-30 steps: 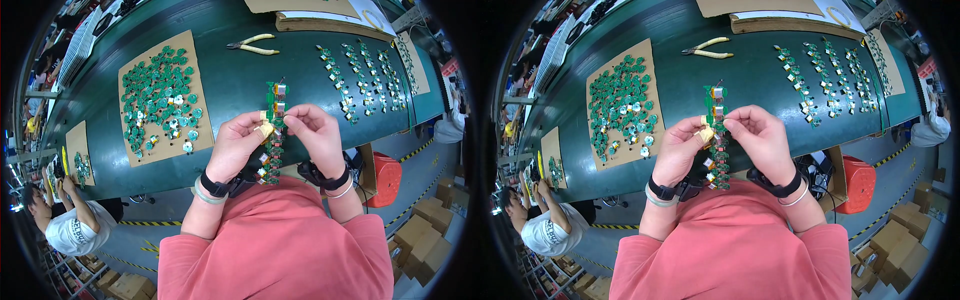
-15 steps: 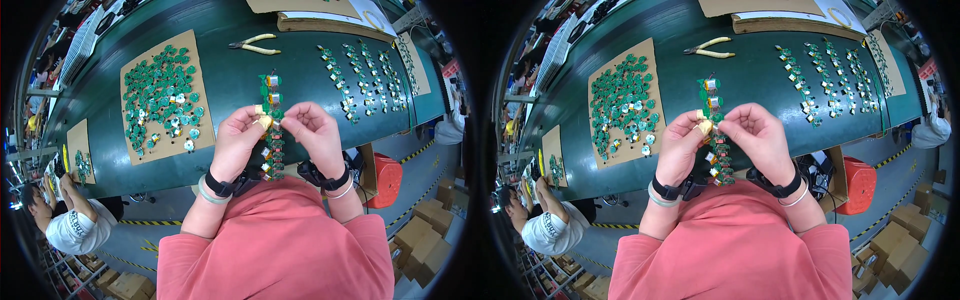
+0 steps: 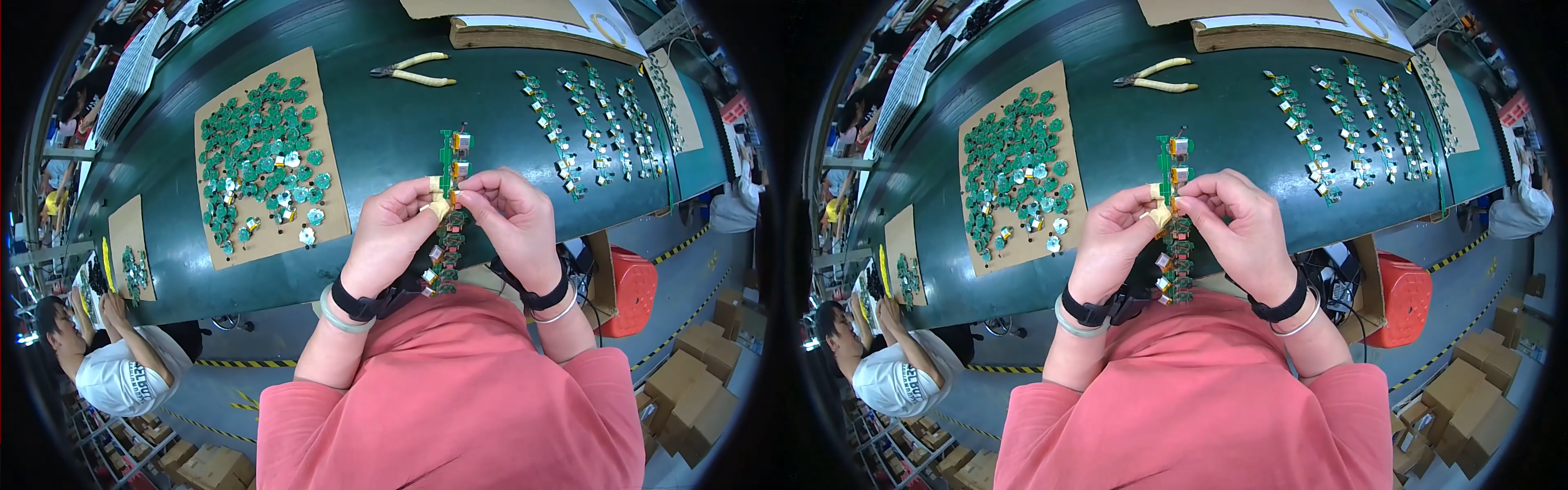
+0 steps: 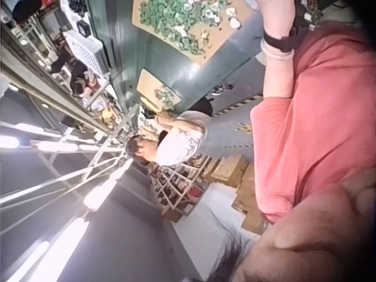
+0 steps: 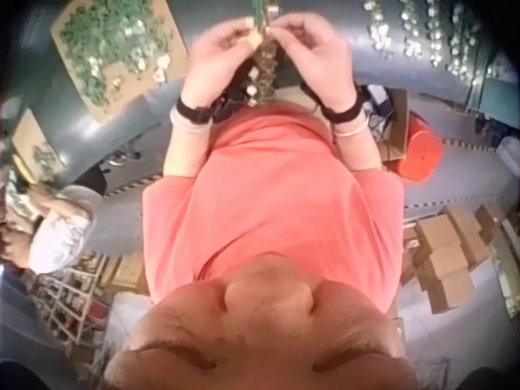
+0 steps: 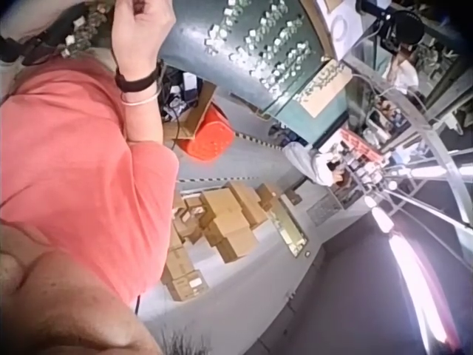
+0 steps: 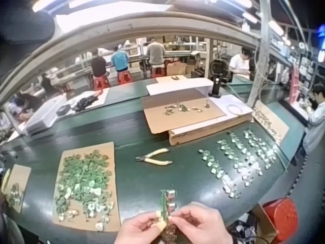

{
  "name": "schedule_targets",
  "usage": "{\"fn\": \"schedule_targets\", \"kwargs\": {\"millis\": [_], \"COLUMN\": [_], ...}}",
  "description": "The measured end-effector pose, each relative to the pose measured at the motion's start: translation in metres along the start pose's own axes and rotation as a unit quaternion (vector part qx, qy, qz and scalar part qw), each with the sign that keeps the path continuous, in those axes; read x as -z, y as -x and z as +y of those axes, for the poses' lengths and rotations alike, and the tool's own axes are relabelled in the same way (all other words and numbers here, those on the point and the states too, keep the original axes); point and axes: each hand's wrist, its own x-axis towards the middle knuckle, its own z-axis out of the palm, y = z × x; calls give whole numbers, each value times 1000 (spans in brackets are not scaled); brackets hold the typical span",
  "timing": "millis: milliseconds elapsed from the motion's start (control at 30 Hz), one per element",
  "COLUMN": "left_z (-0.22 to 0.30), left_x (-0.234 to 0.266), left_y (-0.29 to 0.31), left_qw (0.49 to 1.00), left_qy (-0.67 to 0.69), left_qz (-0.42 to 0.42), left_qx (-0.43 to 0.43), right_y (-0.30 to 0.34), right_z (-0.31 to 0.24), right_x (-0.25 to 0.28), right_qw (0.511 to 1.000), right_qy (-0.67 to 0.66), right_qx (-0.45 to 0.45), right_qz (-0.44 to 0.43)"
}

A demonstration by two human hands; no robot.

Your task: The person picks up small circuit boards from a cardboard sheet and attaches them one by one onto a plastic strip. Once the strip is full, they set it aside on the workbench and begin the process again.

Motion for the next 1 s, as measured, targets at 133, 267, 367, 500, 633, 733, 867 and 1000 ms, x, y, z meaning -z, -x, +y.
{"fn": "schedule_targets", "kwargs": {"millis": [133,267,367,500,633,733,867,1000], "left_z": [-2,-6,-4,0,4,5,0,-10], "left_x": [3,7,5,2,1,0,9,18], "left_y": [-1,-2,-2,-2,-5,-6,-8,-9], "left_qw": [997,991,991,994,999,999,996,971], "left_qy": [72,129,127,109,51,27,85,201], "left_qz": [2,-10,-17,-8,-17,-20,-33,-81], "left_qx": [24,42,29,6,0,-3,17,96], "right_y": [0,3,3,5,5,3,-1,-12], "right_z": [-7,-8,-10,-11,-7,-8,-12,-7], "right_x": [-1,-3,-2,-2,0,5,10,14], "right_qw": [993,981,984,998,996,998,979,970], "right_qy": [92,149,142,63,-12,18,-98,-133], "right_qx": [72,127,108,-12,-86,-47,-165,-185], "right_qz": [1,9,12,5,-2,-25,-66,-82]}}
